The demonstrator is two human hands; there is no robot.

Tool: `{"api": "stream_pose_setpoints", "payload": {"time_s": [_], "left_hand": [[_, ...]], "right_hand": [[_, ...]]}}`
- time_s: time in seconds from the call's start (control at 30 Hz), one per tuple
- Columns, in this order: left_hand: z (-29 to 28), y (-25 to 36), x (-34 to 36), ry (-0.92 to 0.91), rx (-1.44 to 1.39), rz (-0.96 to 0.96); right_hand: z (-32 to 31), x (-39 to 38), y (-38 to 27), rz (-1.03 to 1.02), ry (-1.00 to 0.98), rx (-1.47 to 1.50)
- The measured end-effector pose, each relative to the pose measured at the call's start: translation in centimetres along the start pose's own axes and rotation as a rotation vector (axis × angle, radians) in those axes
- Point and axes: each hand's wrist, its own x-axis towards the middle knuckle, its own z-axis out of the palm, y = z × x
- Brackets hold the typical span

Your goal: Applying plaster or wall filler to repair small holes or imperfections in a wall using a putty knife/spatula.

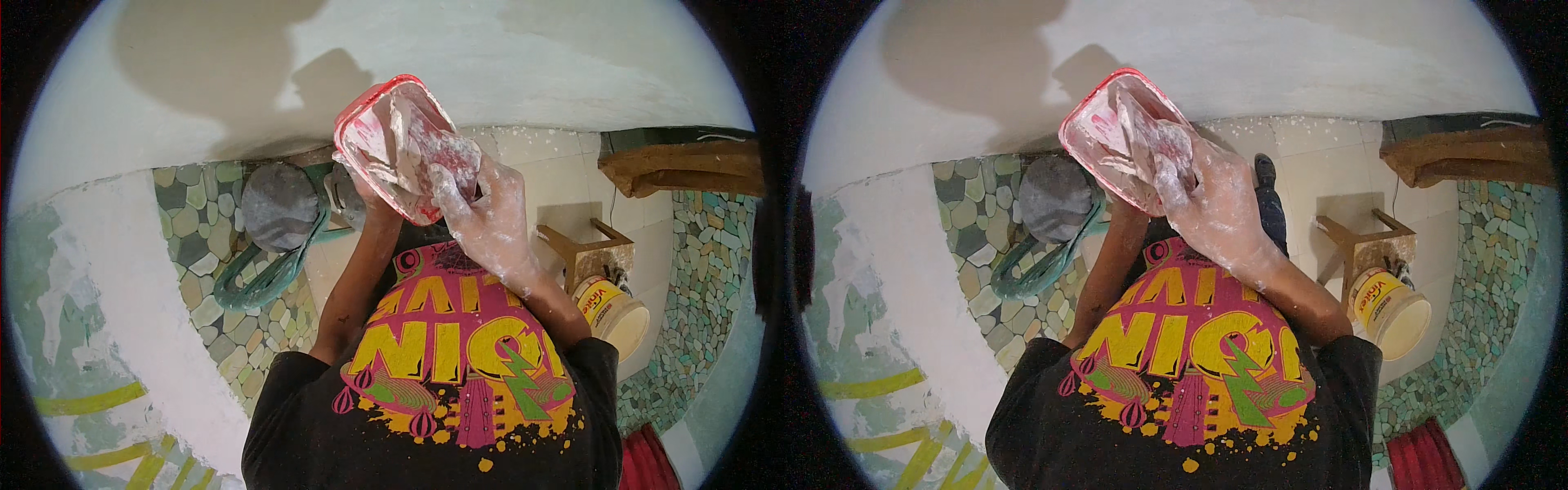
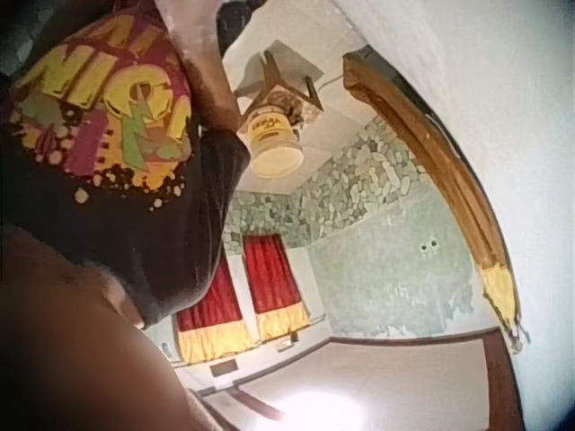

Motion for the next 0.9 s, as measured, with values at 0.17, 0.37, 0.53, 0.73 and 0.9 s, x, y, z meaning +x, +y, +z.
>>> {"api": "stream_pose_setpoints", "payload": {"time_s": [0.17,0.37,0.53,0.73,0.9], "left_hand": [[1.2,-0.1,-1.2,0.016,0.007,-0.003],[-2.3,-0.8,-1.9,0.053,0.11,0.025],[1.1,1.2,-1.5,0.013,0.489,-0.033],[1.9,3.2,-1.2,0.104,0.37,-0.18],[0.8,3.4,-2.3,0.25,0.331,-0.151]], "right_hand": [[1.7,-0.7,1.6,-0.091,0.053,0.125],[3.4,-1.0,1.3,0.172,0.091,0.36],[1.8,-0.1,2.5,0.369,0.105,0.555],[-1.7,-0.9,8.3,0.447,0.148,1.125],[-1.4,-1.8,7.9,0.516,0.303,1.298]]}}
